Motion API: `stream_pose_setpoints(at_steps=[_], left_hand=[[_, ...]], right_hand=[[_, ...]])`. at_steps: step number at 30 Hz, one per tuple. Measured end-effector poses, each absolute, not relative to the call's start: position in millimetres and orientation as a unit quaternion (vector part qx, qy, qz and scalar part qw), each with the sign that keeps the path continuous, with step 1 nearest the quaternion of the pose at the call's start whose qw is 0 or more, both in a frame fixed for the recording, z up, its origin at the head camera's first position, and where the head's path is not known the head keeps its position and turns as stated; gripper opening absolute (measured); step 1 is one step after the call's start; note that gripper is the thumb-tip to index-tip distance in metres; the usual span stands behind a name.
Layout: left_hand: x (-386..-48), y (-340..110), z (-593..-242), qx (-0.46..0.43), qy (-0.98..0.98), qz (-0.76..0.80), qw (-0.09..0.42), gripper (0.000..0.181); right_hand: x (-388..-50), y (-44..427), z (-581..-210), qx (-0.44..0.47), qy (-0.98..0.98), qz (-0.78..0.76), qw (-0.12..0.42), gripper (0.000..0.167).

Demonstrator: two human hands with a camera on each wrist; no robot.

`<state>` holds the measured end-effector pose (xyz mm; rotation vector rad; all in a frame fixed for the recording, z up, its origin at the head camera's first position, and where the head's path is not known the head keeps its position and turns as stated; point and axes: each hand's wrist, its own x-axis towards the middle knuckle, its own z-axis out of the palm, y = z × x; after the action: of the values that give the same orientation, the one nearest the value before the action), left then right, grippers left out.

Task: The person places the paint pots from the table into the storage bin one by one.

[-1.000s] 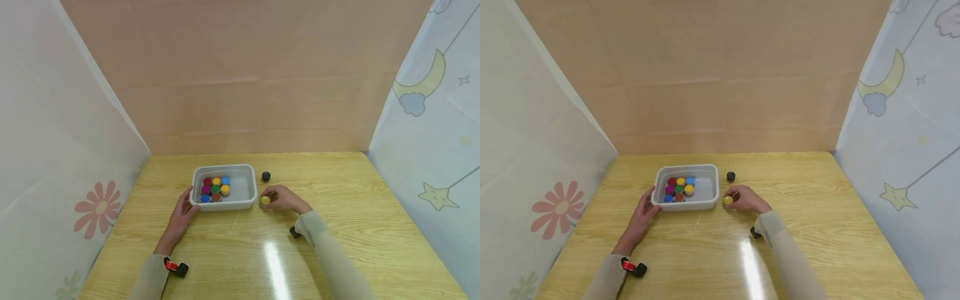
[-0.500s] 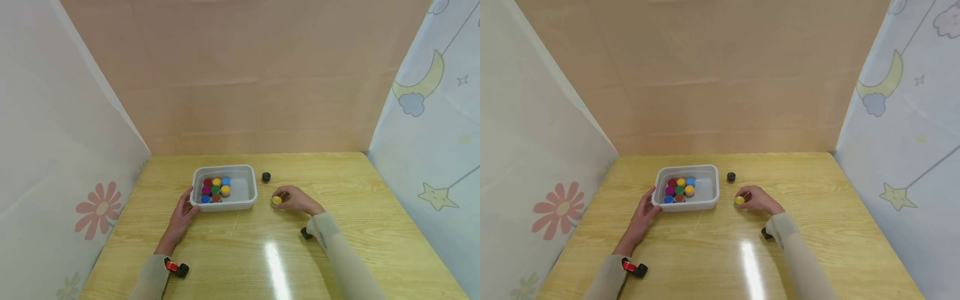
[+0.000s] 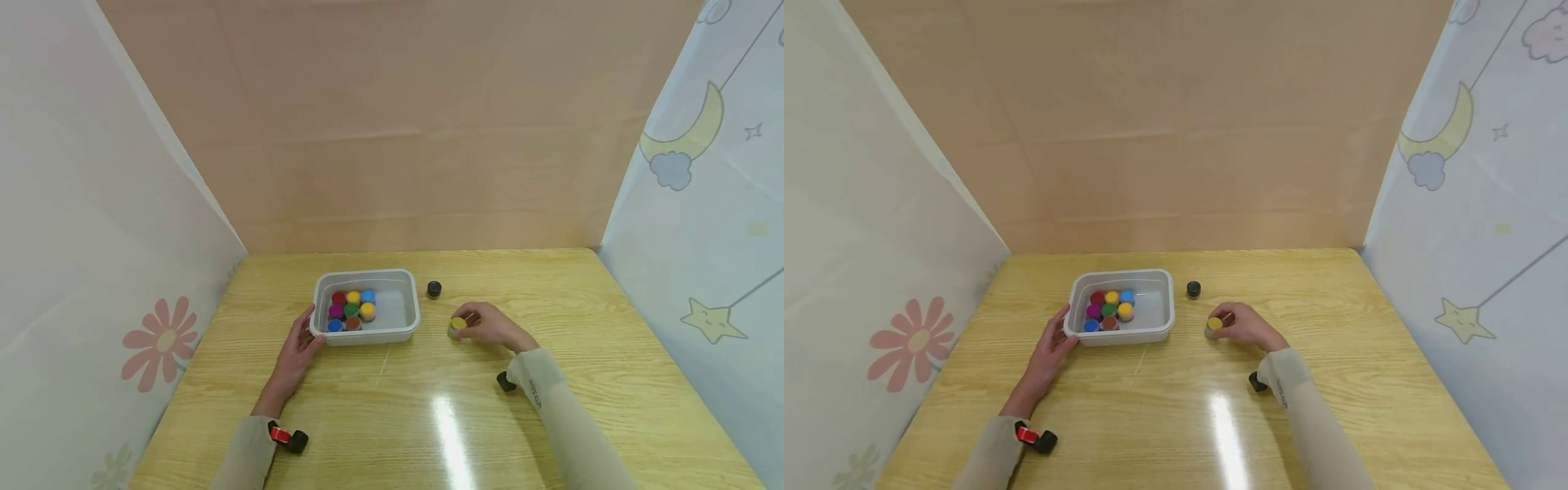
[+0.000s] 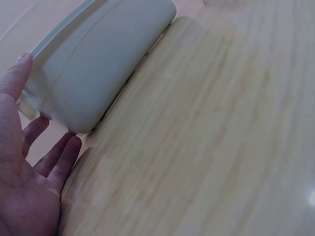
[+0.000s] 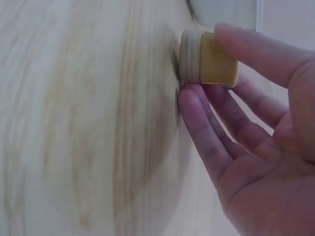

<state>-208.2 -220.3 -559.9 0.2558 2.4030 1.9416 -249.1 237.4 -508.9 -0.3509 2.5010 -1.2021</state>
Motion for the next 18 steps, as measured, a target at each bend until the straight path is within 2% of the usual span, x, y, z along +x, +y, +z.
stream_pose_setpoints(at_steps=[18], left_hand=[[-208.3, -220.4, -558.3, 0.082, 0.778, 0.623, 0.023, 0.069]], right_hand=[[-252.0, 233.3, -495.6, -0.135, 0.843, -0.502, 0.135, 0.042]])
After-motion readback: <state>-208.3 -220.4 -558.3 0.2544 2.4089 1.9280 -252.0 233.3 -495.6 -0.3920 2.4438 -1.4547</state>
